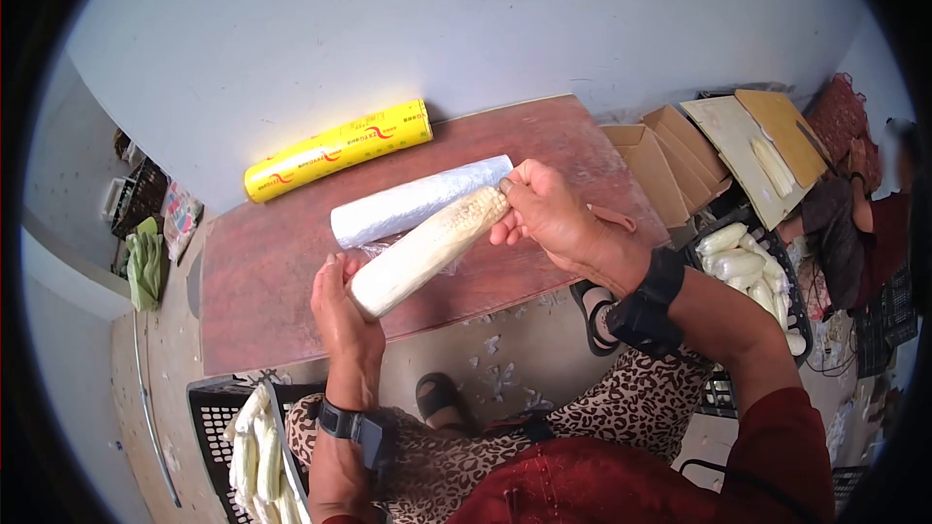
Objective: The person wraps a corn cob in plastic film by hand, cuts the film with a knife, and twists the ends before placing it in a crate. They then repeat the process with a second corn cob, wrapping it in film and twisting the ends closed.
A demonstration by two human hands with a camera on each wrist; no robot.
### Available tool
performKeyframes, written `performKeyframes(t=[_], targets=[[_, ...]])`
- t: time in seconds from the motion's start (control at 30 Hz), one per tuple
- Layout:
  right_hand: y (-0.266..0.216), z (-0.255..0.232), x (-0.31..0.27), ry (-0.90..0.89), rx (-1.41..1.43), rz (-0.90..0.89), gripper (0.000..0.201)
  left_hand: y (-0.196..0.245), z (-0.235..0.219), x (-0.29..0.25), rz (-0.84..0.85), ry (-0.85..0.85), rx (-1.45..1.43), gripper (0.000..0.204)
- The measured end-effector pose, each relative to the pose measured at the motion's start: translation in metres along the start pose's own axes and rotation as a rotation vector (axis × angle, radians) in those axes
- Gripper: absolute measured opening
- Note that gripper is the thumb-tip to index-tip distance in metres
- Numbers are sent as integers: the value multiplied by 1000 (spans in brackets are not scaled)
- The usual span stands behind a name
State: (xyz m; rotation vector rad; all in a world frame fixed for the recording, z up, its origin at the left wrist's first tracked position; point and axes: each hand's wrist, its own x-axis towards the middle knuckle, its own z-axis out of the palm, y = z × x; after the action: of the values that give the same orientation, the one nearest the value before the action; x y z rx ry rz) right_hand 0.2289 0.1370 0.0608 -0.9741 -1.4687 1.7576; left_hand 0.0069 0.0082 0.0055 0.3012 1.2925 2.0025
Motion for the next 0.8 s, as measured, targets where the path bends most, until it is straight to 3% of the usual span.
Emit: performKeyframes(t=[0.17,0.27,0.4,0.5,0.6,0.63,0.73,0.77,0.8], targets=[[2,-1,2,8,-148,-102,18,5,14,-15,-562,-150,123,43],[-2,-11,6,-8,-151,-116,18,-5,5,-13,-574,-358,253,44],[-5,-17,5,15,-122,-47,17,-6,11,-15,-225,-313,351,42],[-7,-19,4,24,-81,-15,16,-8,8,-10,198,-292,515,33],[-3,-22,6,12,-14,-33,16,6,17,-23,895,-260,823,25],[-2,-23,6,6,11,-47,16,12,13,-22,1081,-340,871,36],[-3,-24,5,-31,92,-77,15,21,17,-27,1250,-383,809,46],[-5,-23,4,-33,56,-88,14,14,13,-24,1191,-339,742,49],[-7,-21,1,-38,20,-99,14,10,14,-22,961,-256,560,48]])
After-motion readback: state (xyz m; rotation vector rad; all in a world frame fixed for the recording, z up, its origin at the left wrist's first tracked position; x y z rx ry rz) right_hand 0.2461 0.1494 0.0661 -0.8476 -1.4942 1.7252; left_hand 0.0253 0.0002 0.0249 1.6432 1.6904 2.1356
